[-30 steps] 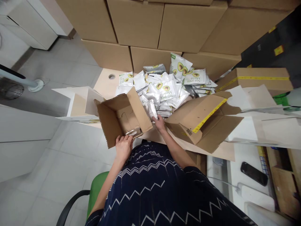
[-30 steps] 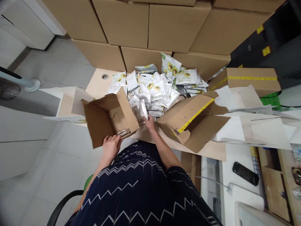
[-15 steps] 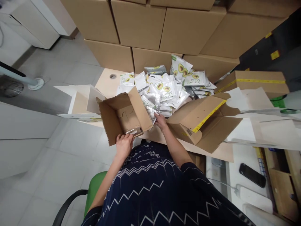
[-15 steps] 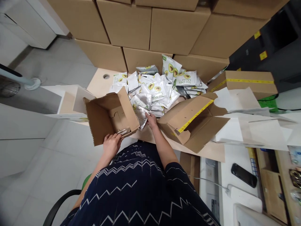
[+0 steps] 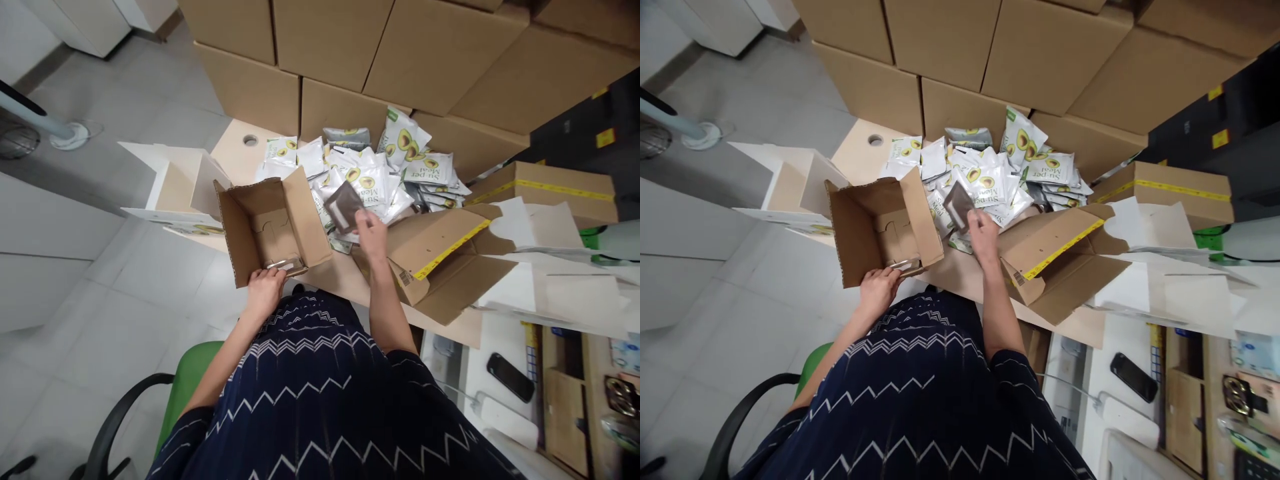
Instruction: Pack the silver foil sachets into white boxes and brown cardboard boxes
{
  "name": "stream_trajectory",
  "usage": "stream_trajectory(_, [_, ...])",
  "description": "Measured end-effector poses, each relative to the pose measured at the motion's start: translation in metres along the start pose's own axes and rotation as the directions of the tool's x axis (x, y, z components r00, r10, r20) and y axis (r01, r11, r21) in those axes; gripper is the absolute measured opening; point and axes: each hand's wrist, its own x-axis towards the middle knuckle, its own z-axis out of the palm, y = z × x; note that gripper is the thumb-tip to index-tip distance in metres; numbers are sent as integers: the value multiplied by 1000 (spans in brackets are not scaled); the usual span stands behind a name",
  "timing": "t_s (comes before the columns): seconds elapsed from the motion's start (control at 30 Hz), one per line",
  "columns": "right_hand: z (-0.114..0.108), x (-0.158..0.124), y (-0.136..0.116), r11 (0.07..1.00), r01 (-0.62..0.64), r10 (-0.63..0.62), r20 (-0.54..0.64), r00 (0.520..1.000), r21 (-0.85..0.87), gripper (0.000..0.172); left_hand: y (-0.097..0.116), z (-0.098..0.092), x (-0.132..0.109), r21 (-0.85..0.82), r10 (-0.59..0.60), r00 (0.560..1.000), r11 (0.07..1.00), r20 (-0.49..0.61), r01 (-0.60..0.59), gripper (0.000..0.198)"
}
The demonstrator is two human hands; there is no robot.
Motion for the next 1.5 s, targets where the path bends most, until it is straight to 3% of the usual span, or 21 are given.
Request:
stream_trajectory(0.1, [-12, -6, -36, 969, 179, -140, -222, 965, 167, 40, 1, 2, 0, -9, -13, 1000, 1000, 5, 13, 27])
stream_trajectory(0.17, [-12, -14, -57, 943, 237, -193, -195, 961, 232, 36, 2, 2, -1, 1, -9, 1000, 1000, 6, 9, 27])
stream_trajectory(0.23, [-2, -23, -74, 934, 263, -254, -69, 965, 242, 31, 2, 2, -1, 9, -2, 1000, 1000, 5, 2, 26])
stream_trajectory(0.3, [14, -31, -88, 938, 299, -322, 124, 939, 177, 26, 2, 3, -2, 6, 4, 1000, 1000, 2, -4, 26])
stream_trajectory(0.4, [44, -38, -104, 905, 423, -363, 454, 814, -36, 25, 1, 3, -4, -22, 0, 1000, 1000, -4, 0, 27])
stream_trajectory(0.5, [72, -36, -112, 797, 546, -243, 692, 680, -257, 31, 2, 3, -5, -41, -12, 1000, 999, -1, 12, 27])
stream_trajectory(0.67, [110, -21, -110, 659, 648, -21, 853, 522, -381, 32, 7, -1, -4, -64, -33, 999, 997, -4, 32, 27])
stream_trajectory(0.8, [137, -11, -97, 601, 698, 144, 911, 386, -390, 33, 9, -3, -4, -45, -33, 999, 998, -8, 33, 30])
stream_trajectory(0.9, [152, -7, -91, 541, 742, 248, 918, 310, -396, 30, 10, -3, -3, -32, -35, 999, 999, -28, 35, 30])
stream_trajectory(1.07, [155, -2, -92, 512, 821, 196, 965, 173, -252, 31, 12, -1, -3, -86, -165, 982, 984, -91, 157, 30])
stream_trajectory(1.2, [152, -3, -91, 524, 824, 218, 969, 117, -217, 32, 13, 2, -3, -147, -208, 968, 971, -144, 187, 26])
stream_trajectory(1.33, [160, -7, -85, 496, 843, 265, 961, 80, -207, 33, 12, 3, -2, -63, -164, 966, 986, -198, 154, 26])
stream_trajectory(1.5, [163, -14, -82, 477, 857, 293, 954, 55, -196, 34, 10, -2, 3, 70, -86, 987, 993, -135, 96, 30])
